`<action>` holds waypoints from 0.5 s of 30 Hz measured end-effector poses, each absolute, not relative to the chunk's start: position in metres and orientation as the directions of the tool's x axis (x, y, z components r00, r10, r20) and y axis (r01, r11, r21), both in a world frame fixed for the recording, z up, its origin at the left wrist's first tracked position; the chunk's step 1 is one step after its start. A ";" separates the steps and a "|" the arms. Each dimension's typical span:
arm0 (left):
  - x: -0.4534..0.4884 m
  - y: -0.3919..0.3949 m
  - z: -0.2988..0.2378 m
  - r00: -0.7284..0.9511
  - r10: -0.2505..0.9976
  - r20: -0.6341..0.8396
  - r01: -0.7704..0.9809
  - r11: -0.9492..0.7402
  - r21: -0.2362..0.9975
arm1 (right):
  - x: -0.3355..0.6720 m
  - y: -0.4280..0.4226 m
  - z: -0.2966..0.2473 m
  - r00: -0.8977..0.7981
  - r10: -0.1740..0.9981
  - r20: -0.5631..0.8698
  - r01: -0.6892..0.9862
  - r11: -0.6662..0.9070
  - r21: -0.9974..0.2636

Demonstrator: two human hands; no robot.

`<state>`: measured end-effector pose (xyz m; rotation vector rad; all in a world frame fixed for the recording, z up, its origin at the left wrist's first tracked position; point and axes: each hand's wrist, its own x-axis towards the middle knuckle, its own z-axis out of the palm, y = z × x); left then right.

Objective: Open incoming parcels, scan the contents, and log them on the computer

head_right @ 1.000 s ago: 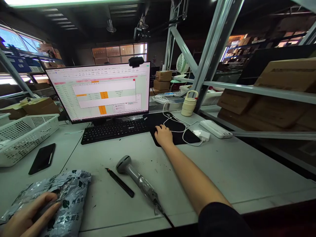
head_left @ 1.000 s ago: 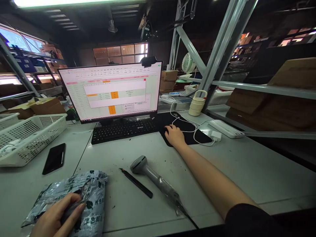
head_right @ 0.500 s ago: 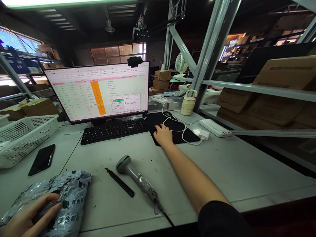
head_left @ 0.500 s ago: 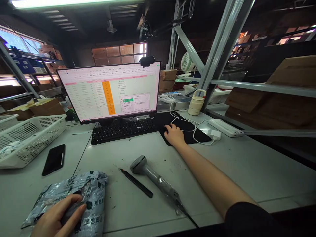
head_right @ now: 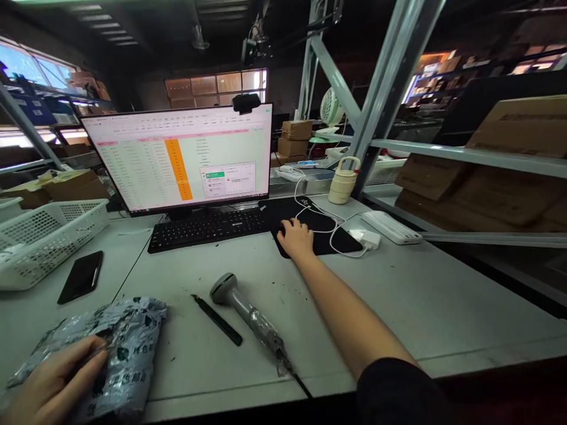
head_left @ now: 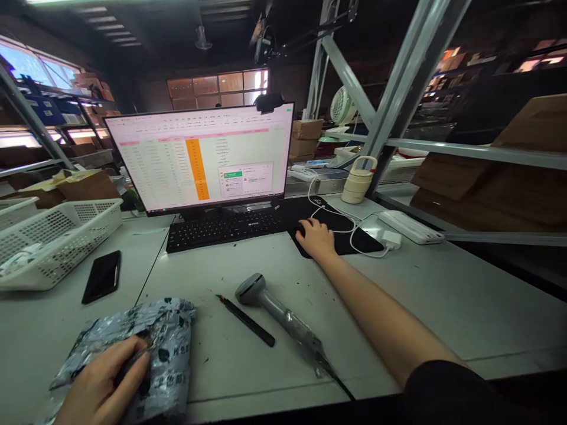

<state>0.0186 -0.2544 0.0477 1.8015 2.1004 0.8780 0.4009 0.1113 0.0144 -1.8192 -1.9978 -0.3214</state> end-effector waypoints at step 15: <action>0.036 -0.250 0.075 -0.198 0.960 0.198 0.819 0.050 0.572 | 0.293 -0.082 0.088 -0.865 0.421 0.272 0.470 0.871 0.147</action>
